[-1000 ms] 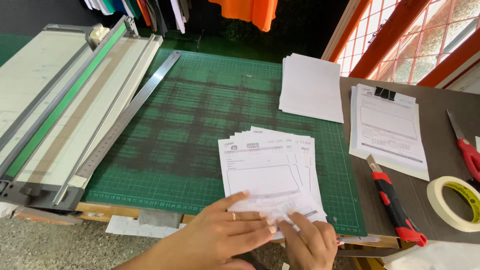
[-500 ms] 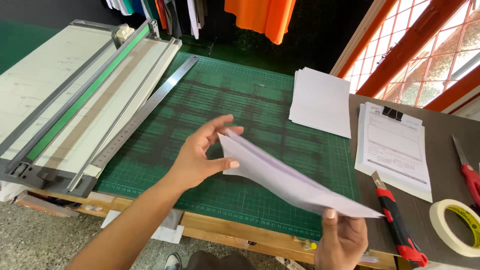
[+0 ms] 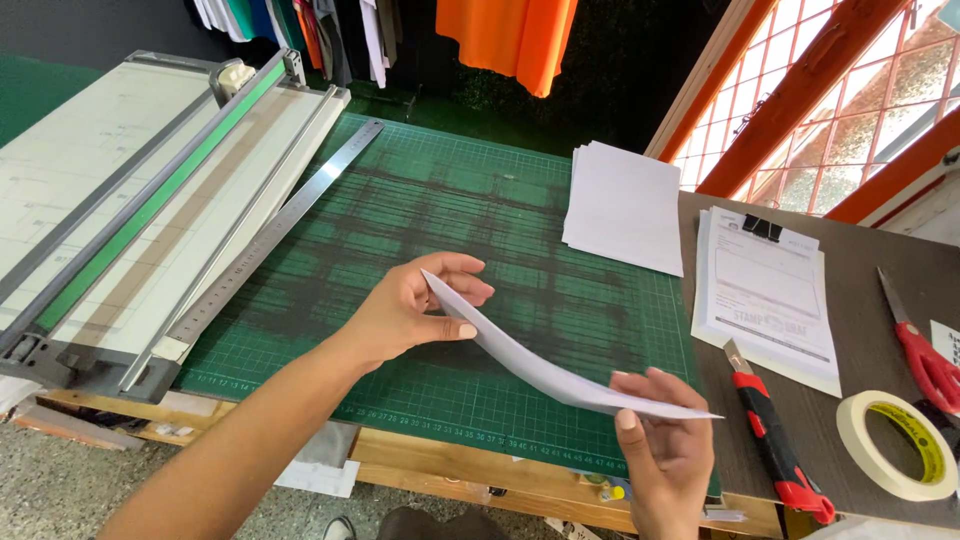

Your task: Organizing and cutting printed forms using a paper trimmer and a utility knife

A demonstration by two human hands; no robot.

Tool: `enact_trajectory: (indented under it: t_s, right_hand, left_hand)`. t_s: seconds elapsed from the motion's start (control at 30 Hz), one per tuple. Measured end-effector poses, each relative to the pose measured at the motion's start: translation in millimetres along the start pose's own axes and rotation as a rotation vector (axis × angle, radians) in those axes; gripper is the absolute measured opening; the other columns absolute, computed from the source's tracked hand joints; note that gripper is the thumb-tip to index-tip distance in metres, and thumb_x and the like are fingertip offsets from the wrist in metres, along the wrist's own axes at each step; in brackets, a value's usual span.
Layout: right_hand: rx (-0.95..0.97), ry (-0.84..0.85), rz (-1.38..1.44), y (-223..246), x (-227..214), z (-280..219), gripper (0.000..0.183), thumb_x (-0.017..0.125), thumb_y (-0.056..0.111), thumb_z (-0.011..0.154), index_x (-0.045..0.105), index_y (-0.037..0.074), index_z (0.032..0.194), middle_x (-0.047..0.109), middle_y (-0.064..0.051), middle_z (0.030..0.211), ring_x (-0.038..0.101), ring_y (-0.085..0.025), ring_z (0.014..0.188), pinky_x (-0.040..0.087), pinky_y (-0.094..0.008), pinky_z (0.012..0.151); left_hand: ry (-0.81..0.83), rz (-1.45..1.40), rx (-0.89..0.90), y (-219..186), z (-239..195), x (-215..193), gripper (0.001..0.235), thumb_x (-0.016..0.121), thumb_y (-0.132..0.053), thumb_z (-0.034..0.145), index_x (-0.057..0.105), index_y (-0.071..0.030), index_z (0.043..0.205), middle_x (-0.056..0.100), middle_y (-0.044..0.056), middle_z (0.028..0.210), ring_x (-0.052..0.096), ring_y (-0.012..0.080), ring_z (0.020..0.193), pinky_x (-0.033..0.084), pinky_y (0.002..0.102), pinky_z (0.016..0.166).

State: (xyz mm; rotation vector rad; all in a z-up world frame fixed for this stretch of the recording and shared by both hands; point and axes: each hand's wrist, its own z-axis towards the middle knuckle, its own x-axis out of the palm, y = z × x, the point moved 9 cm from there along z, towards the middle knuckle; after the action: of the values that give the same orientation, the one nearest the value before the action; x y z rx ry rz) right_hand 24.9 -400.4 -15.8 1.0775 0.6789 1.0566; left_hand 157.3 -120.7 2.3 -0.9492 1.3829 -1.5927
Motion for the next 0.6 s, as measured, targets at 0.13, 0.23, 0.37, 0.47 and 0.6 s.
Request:
enact_trajectory:
  t_s: [0.13,0.23,0.37,0.47,0.6]
  right_hand:
    - [0.098,-0.128,-0.207,-44,-28,0,0.03,0.074,0.017,0.09,0.073,-0.003,0.113,0.077,-0.009,0.101,0.065,-0.012,0.092,0.053,-0.028,0.085]
    - [0.137,-0.192,-0.174,-23,-27,4,0.041,0.071,0.019,0.091,0.066,-0.004,0.124,0.074,-0.012,0.112,0.065,-0.017,0.104,0.054,-0.032,0.093]
    - [0.219,-0.108,-0.333,-43,-31,8,0.043,0.077,0.022,0.083,0.066,0.002,0.118,0.075,-0.01,0.112,0.067,-0.017,0.104,0.054,-0.034,0.088]
    - [0.26,-0.093,-0.349,-48,-28,5,0.039,0.074,0.026,0.086,0.07,0.0,0.115,0.075,-0.01,0.106,0.065,-0.015,0.101,0.052,-0.034,0.086]
    - [0.28,-0.082,-0.384,-46,-24,7,0.032,0.072,0.025,0.09,0.072,-0.001,0.107,0.075,-0.009,0.099,0.063,-0.016,0.097,0.052,-0.034,0.081]
  left_hand:
    - [-0.028,0.124,0.098,3,11,3,0.024,0.08,-0.011,0.084,0.078,-0.006,0.107,0.081,0.005,0.105,0.076,0.017,0.098,0.063,0.031,0.087]
    - [-0.083,0.237,0.171,-17,12,0,0.03,0.08,-0.025,0.083,0.076,-0.01,0.109,0.08,0.004,0.108,0.075,0.017,0.099,0.062,0.031,0.085]
    - [0.092,0.143,0.011,9,21,12,0.038,0.083,-0.014,0.079,0.072,-0.01,0.116,0.079,0.002,0.109,0.073,0.0129,0.095,0.059,0.029,0.09]
    - [0.071,0.308,-0.058,20,27,11,0.027,0.079,-0.01,0.082,0.072,-0.013,0.107,0.08,-0.001,0.098,0.069,0.0108,0.083,0.05,0.027,0.075]
    - [0.06,0.308,-0.087,12,38,12,0.029,0.071,-0.009,0.087,0.072,-0.014,0.116,0.077,-0.001,0.109,0.07,0.0131,0.095,0.054,0.03,0.085]
